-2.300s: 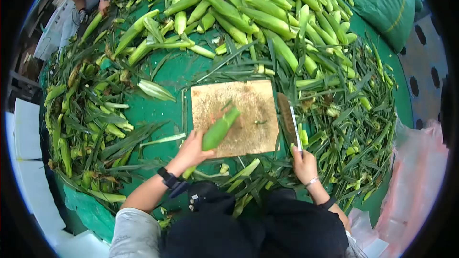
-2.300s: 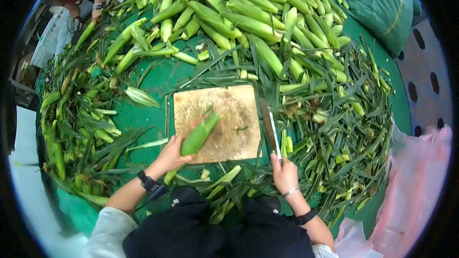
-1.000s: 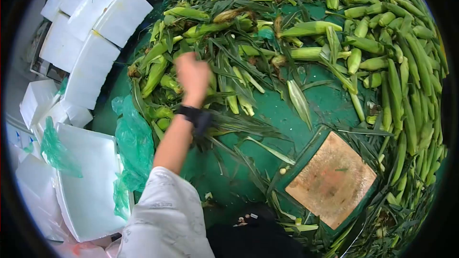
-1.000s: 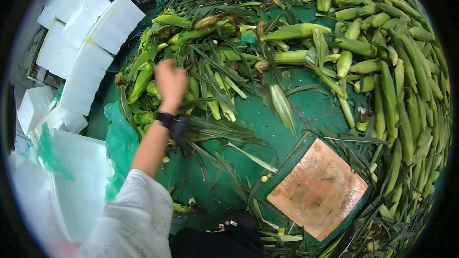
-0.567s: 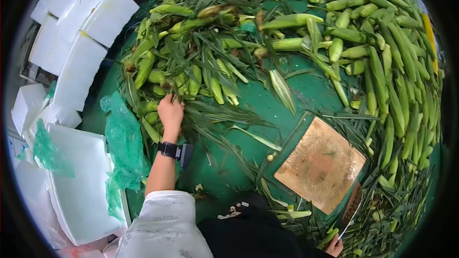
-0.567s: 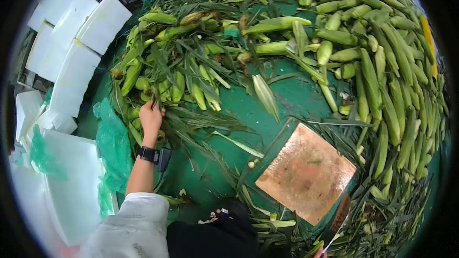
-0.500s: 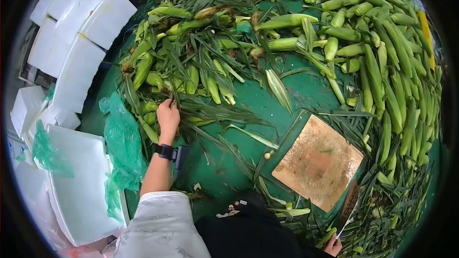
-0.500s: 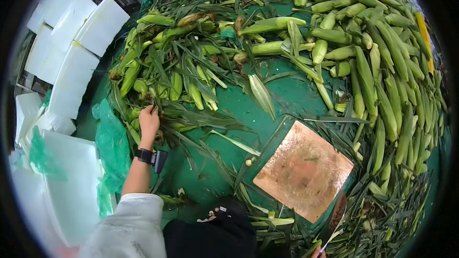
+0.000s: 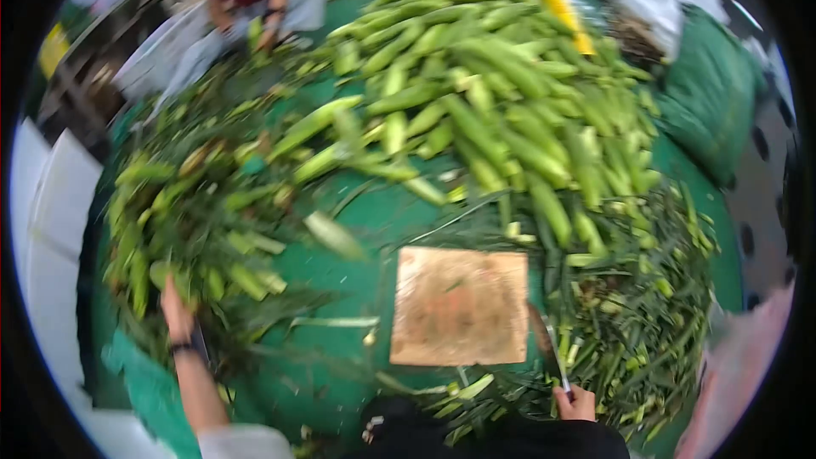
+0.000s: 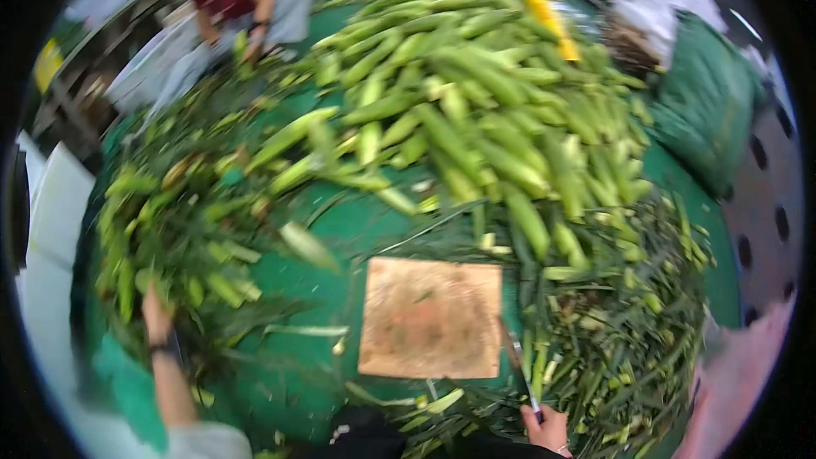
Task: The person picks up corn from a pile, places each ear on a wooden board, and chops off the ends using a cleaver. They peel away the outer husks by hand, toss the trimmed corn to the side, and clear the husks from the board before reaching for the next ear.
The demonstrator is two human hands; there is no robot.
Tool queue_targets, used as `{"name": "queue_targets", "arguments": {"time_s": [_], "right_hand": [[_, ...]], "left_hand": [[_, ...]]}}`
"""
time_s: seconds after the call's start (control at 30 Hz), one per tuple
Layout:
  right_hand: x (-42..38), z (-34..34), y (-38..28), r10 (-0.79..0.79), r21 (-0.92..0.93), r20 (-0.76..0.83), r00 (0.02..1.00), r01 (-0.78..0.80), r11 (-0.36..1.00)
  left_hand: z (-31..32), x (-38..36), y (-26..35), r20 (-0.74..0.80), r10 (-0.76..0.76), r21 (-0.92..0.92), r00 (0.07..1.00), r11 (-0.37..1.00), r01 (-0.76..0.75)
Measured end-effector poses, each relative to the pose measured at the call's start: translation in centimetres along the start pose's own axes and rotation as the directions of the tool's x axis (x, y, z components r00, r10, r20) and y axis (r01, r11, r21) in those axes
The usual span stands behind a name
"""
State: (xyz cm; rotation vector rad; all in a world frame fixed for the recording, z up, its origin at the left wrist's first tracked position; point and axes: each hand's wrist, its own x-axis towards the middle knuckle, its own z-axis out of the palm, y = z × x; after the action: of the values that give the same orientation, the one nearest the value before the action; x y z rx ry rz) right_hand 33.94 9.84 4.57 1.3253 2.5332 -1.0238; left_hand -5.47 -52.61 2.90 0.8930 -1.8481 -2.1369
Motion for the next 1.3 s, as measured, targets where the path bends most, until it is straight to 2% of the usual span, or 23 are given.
{"name": "queue_targets", "arguments": {"time_s": [0.03,0.07,0.1,0.13,0.17,0.27,0.3,0.37,0.4,0.47,0.6,0.7,0.73,0.8,0.87,0.93,0.97,1.03,1.07,1.13,1.2,1.23,1.3], "right_hand": [[-0.2,-0.1,-0.2,0.022,-0.014,0.019,1.0,-0.021,1.0],[-0.5,0.1,-0.4,0.028,-0.018,0.006,1.0,-0.027,0.999],[-0.7,0.3,-0.9,0.029,-0.012,0.052,0.998,-0.028,1.0],[-0.6,0.2,-1.3,0.025,-0.007,0.11,0.994,-0.024,1.0],[-0.3,0.3,-1.3,-0.049,-0.018,0.12,0.992,0.052,0.998],[0.3,1.4,-0.8,-0.139,-0.035,0.1,0.985,0.143,0.989],[0.3,1.7,-0.9,-0.111,0.017,0.08,0.991,0.11,0.994],[1.3,1.9,-0.8,-0.166,0.052,-0.018,0.986,0.167,0.985],[2.0,1.7,-1.5,-0.258,0.102,-0.112,0.96,0.27,0.958],[3.2,-0.6,-4.7,-0.299,0.072,-0.154,0.942,0.313,0.947],[4.6,-2.6,-10.7,-0.442,0.386,-0.454,0.774,0.618,0.685],[7.3,2.4,-8.3,-0.51,0.32,-0.567,0.647,0.743,0.588],[6.4,2.6,-8.2,-0.493,0.186,-0.39,0.778,0.591,0.785],[8.6,6.5,-2.1,-0.335,-0.161,0.007,0.942,0.331,0.93],[7.2,5.5,-0.5,-0.222,-0.135,-0.085,0.971,0.209,0.969],[7.8,4.1,1.5,-0.026,-0.021,-0.166,0.986,0.023,1.0],[7.5,3.1,1.8,-0.021,-0.037,-0.177,0.984,0.015,0.999],[8.9,1.2,-0.3,-0.135,-0.058,-0.255,0.957,0.125,0.99],[8.8,0.5,-1.3,-0.208,-0.067,-0.296,0.932,0.197,0.978],[8.7,-1.6,-4.9,-0.222,0.049,-0.33,0.918,0.252,0.967],[8.4,-3.4,-7.4,-0.203,0.254,-0.354,0.913,0.303,0.918],[7.6,-4.1,-9.1,-0.2,0.257,-0.359,0.912,0.302,0.918],[6.2,-4.6,-12.3,-0.321,0.47,-0.486,0.813,0.553,0.689]], "left_hand": [[-0.2,-1.0,-1.6,-0.005,0.047,0.107,0.999,0.993,-0.046],[3.9,-7.3,-2.3,-0.007,0.107,0.327,0.994,0.94,-0.099],[10.3,-15.9,-1.1,0.066,0.108,0.329,0.992,0.936,-0.123],[12.4,-18.2,-4.4,0.253,0.311,0.297,0.916,0.876,-0.379],[15.6,-21.4,-4.5,0.509,0.211,0.253,0.834,0.89,-0.38],[23.0,-23.2,-9.2,0.92,0.066,0.235,0.387,0.698,-0.677],[24.6,-22.9,-11.4,0.968,0.172,0.076,0.181,0.486,-0.87],[26.9,-23.4,-13.4,0.999,-0.049,0.037,0.016,0.462,-0.886],[26.9,-22.9,-15.4,1.0,-0.004,-0.016,-0.019,0.409,-0.912],[27.1,-23.3,-15.1,0.982,-0.172,0.133,0.08,0.325,-0.936],[27.6,-23.9,-14.1,0.965,-0.249,0.128,0.079,0.187,-0.974],[27.5,-23.8,-13.8,0.975,-0.22,0.073,0.041,0.142,-0.987],[27.3,-24.0,-13.6,0.974,-0.221,0.074,0.044,0.133,-0.988],[25.9,-24.3,-13.8,0.974,-0.224,0.067,0.037,0.128,-0.99],[23.6,-23.9,-14.1,0.979,-0.152,0.175,0.133,0.311,-0.934],[20.8,-26.3,-15.5,0.832,-0.325,0.546,0.45,0.623,-0.559],[20.1,-28.1,-16.8,0.918,-0.237,0.387,0.318,0.708,-0.591],[23.2,-32.5,-16.1,0.941,-0.327,0.323,0.085,0.8,-0.505],[25.4,-34.4,-13.5,0.844,-0.534,0.47,-0.052,0.783,-0.408],[30.4,-32.9,-14.4,0.997,-0.07,0.01,-0.028,0.496,-0.868],[32.5,-28.6,-15.8,0.996,0.091,-0.01,-0.012,-0.02,-1.0],[32.1,-27.3,-16.6,0.996,0.091,-0.017,-0.019,-0.022,-1.0],[31.2,-25.8,-17.3,0.977,-0.204,0.039,0.066,-0.133,-0.99]]}}
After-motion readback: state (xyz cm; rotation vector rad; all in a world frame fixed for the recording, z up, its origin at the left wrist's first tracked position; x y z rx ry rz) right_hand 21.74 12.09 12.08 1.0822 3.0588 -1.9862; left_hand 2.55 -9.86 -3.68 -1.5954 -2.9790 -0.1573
